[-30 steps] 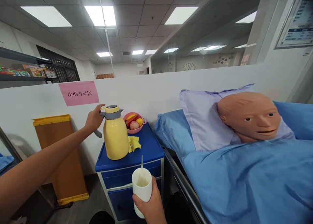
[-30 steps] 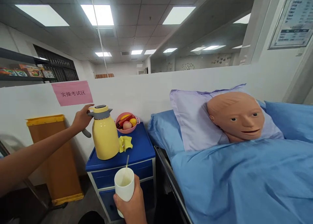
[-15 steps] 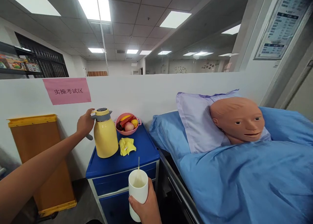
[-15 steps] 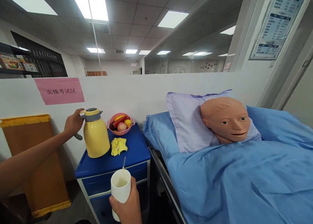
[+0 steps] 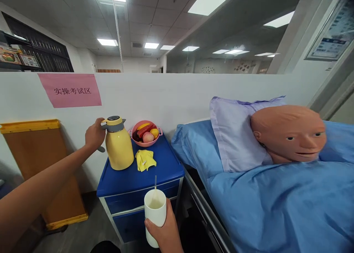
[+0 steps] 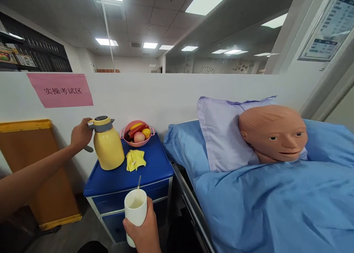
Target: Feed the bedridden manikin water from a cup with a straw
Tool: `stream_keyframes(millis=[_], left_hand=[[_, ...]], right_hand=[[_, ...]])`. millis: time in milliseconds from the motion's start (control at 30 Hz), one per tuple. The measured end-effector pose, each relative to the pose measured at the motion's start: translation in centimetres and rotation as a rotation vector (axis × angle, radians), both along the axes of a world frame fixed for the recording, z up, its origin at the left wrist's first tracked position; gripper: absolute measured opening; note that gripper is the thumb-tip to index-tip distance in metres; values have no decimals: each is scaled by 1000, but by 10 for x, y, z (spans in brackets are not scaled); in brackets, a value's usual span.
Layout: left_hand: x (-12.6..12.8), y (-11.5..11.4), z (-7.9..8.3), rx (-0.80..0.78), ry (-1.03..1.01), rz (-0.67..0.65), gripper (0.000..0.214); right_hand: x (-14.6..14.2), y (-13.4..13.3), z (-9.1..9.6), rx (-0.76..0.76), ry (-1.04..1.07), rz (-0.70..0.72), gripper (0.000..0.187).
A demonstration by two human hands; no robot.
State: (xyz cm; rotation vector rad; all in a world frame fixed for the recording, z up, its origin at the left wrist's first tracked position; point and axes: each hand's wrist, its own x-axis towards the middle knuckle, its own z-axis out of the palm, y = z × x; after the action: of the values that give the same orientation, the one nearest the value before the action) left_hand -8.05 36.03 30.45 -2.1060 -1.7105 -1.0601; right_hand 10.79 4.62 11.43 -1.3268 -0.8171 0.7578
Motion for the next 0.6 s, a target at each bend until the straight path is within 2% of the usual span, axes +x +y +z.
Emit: stream_keyframes(millis=[200, 333, 433, 500, 533, 600], left_hand=[[0, 2, -9, 7, 9, 43, 42], [-1, 7, -8, -59, -60, 48, 44], [-4, -7, -15, -144, -182, 35, 48], [-10, -31, -39, -205, -217, 17, 54], [-13, -45, -59, -246, -225, 8, 56], [-20, -73, -111, -280, -211, -6, 52]], right_hand=[[0, 13, -9, 31, 51, -12, 55], [4, 26, 3, 88, 98, 6, 51], [10, 30, 17, 137, 126, -2, 50], [16, 26, 22, 177, 127, -19, 49], [21, 24, 22, 196, 126, -27, 50], [31, 17, 19, 214, 134, -41, 54]])
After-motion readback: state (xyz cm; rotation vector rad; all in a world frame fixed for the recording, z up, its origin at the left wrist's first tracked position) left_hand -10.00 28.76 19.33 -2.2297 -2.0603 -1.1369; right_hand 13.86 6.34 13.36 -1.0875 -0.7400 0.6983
